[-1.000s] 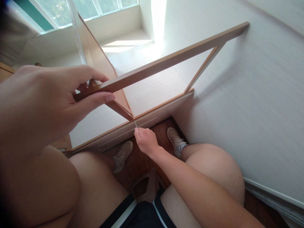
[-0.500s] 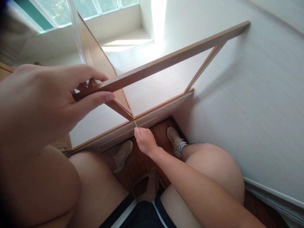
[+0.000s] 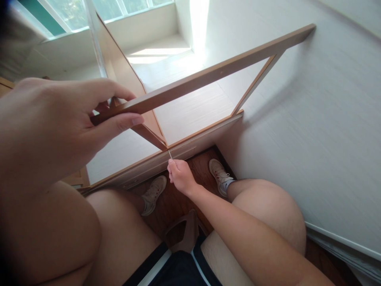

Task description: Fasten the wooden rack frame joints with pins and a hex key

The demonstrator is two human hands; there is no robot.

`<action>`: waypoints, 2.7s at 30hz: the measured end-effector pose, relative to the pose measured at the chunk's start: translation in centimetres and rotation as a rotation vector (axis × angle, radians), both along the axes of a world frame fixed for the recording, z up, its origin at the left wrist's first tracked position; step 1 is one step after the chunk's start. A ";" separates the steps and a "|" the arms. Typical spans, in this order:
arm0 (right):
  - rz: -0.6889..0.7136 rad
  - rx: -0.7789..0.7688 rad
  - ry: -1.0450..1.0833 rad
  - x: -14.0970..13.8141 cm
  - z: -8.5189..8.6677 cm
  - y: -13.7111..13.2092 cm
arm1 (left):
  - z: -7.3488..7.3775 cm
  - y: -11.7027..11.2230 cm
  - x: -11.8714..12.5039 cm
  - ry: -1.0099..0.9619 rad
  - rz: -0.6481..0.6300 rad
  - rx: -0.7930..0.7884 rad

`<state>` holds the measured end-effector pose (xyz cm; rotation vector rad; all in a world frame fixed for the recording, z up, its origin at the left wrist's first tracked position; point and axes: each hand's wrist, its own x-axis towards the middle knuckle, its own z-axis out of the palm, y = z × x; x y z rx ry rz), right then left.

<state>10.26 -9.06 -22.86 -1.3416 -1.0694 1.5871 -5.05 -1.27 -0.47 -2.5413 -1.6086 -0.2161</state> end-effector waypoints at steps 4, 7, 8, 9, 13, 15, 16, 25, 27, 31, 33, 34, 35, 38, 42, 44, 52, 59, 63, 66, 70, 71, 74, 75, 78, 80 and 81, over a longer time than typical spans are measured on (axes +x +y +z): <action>-0.007 -0.010 0.038 0.0 0.0 0.0 | -0.1 -0.2 -0.1 -0.007 0.004 0.007; -0.005 -0.011 0.043 0.0 0.0 0.0 | -0.1 -0.2 -0.1 -0.010 0.002 0.014; -0.005 -0.010 0.044 0.0 -0.1 0.0 | -0.1 -0.2 -0.1 -0.010 0.003 0.018; -0.007 -0.010 0.048 0.0 -0.1 0.0 | -0.2 -0.2 0.0 -0.009 0.006 0.022; -0.017 -0.011 0.079 -0.1 -0.2 0.0 | -0.2 -0.2 0.1 0.004 -0.012 0.042; -0.018 -0.013 0.096 -0.1 -0.3 0.0 | -0.2 -0.2 0.0 -0.002 -0.025 0.060; -0.018 -0.015 0.102 -0.2 -0.4 0.0 | -0.2 -0.2 0.0 -0.004 -0.030 0.065; -0.018 -0.018 0.121 -0.2 -0.3 0.0 | -0.1 0.0 0.0 -0.018 0.007 0.025; -0.018 -0.022 0.128 -0.2 -0.3 0.0 | -0.1 0.0 0.1 -0.046 0.005 0.006; -0.019 -0.026 0.127 -0.2 -0.4 0.0 | -0.1 0.0 0.1 -0.066 -0.008 0.002; -0.018 -0.028 0.133 -0.2 -0.5 -0.1 | -0.1 -0.1 0.1 -0.035 -0.003 0.014; -0.019 -0.030 0.137 -0.2 -0.5 -0.1 | -0.1 -0.1 0.0 -0.021 -0.001 0.020; -0.020 -0.032 0.142 -0.2 -0.6 -0.1 | -0.1 -0.1 0.0 -0.011 -0.002 0.024; -0.021 -0.042 0.161 -0.3 -0.7 -0.1 | -0.2 -0.1 -0.1 -0.002 -0.042 0.034; -0.023 -0.055 0.182 -0.3 -0.7 -0.1 | -0.1 0.1 0.0 -0.002 -0.036 0.039; -0.023 -0.060 0.180 -0.3 -0.7 -0.1 | -0.1 0.1 0.1 -0.005 -0.015 0.026; -0.018 -0.080 0.172 -0.4 -0.5 0.0 | -0.1 -0.1 0.1 -0.083 0.026 -0.041; -0.018 -0.051 0.145 -0.4 -0.7 -0.2 | -0.1 -0.1 0.0 -0.007 -0.004 0.023; -0.033 -0.031 0.081 -0.4 -0.6 -0.3 | 0.0 -0.1 -0.1 -0.009 -0.003 0.033; -0.044 -0.020 0.017 -0.5 -0.3 -0.5 | 0.0 0.0 0.0 -0.011 0.009 0.022; -0.001 0.061 -0.131 -0.4 -0.3 -1.0 | -0.1 0.0 0.1 -0.019 0.011 0.023; 0.026 0.093 -0.187 -0.3 -0.3 -1.1 | -0.1 0.0 0.2 -0.014 0.006 0.024; 0.074 0.162 -0.355 0.0 -0.5 -1.1 | -0.2 0.0 0.1 -0.008 -0.005 0.027; 0.068 0.174 -0.404 0.1 -0.5 -1.0 | -0.2 0.0 0.1 -0.011 -0.010 0.029; 0.048 0.206 -0.538 0.5 -0.3 -0.5 | -0.1 0.0 0.1 -0.018 -0.006 0.029; 0.065 0.232 -0.629 0.7 -0.2 -0.1 | -0.1 -0.1 0.1 -0.015 -0.008 0.029; 0.082 0.244 -0.675 0.7 -0.1 0.0 | 0.0 -0.1 0.1 -0.014 -0.014 0.032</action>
